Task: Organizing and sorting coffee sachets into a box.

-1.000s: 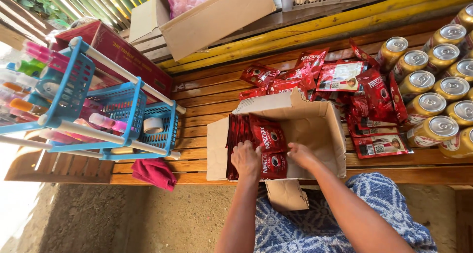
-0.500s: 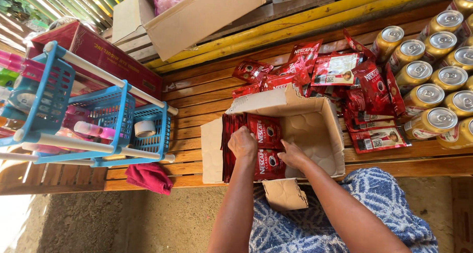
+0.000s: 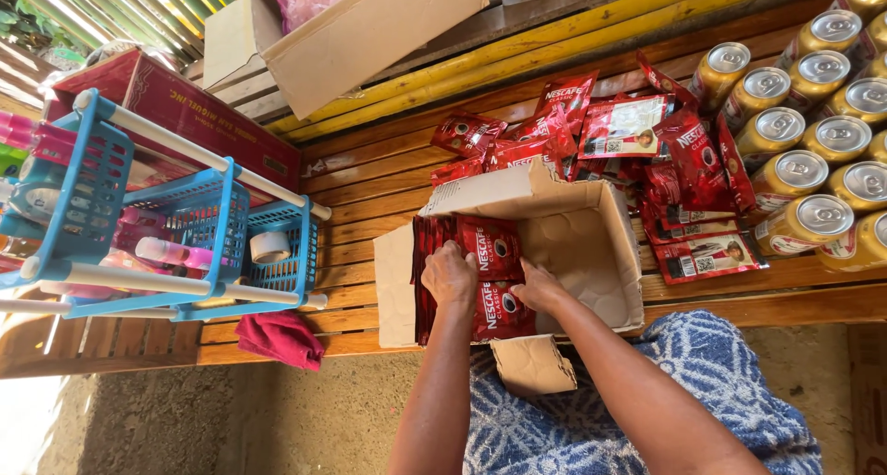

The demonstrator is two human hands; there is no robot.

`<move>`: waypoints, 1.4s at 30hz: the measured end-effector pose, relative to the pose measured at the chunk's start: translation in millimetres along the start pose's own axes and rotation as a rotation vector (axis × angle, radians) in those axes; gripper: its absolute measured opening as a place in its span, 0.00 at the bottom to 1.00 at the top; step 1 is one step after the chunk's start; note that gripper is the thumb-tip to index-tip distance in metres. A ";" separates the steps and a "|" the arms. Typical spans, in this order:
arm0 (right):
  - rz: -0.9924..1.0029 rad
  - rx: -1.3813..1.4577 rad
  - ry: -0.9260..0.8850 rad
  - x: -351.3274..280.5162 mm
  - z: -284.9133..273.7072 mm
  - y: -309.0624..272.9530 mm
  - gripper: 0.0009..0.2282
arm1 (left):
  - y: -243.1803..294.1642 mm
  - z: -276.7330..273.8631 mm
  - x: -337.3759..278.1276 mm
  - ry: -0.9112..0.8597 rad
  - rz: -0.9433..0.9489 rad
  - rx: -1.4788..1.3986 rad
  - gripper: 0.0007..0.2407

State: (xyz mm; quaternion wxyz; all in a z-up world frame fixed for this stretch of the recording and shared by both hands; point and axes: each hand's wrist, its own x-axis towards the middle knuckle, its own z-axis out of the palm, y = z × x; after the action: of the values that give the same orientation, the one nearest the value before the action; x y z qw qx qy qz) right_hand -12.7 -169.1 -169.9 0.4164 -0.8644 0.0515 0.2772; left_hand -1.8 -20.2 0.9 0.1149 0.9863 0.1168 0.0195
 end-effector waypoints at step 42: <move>0.047 -0.271 1.187 -110.7 -275.1 127.6 0.07 | -25.6 -57.3 -178.6 0.197 -0.125 -0.637 0.07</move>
State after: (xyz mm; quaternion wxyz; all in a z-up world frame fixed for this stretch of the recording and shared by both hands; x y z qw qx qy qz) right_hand -26.6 -473.3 -62.9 0.1966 -0.9153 0.2579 -0.2388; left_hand -185.0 -25.2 48.7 0.4064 0.8852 0.1755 0.1432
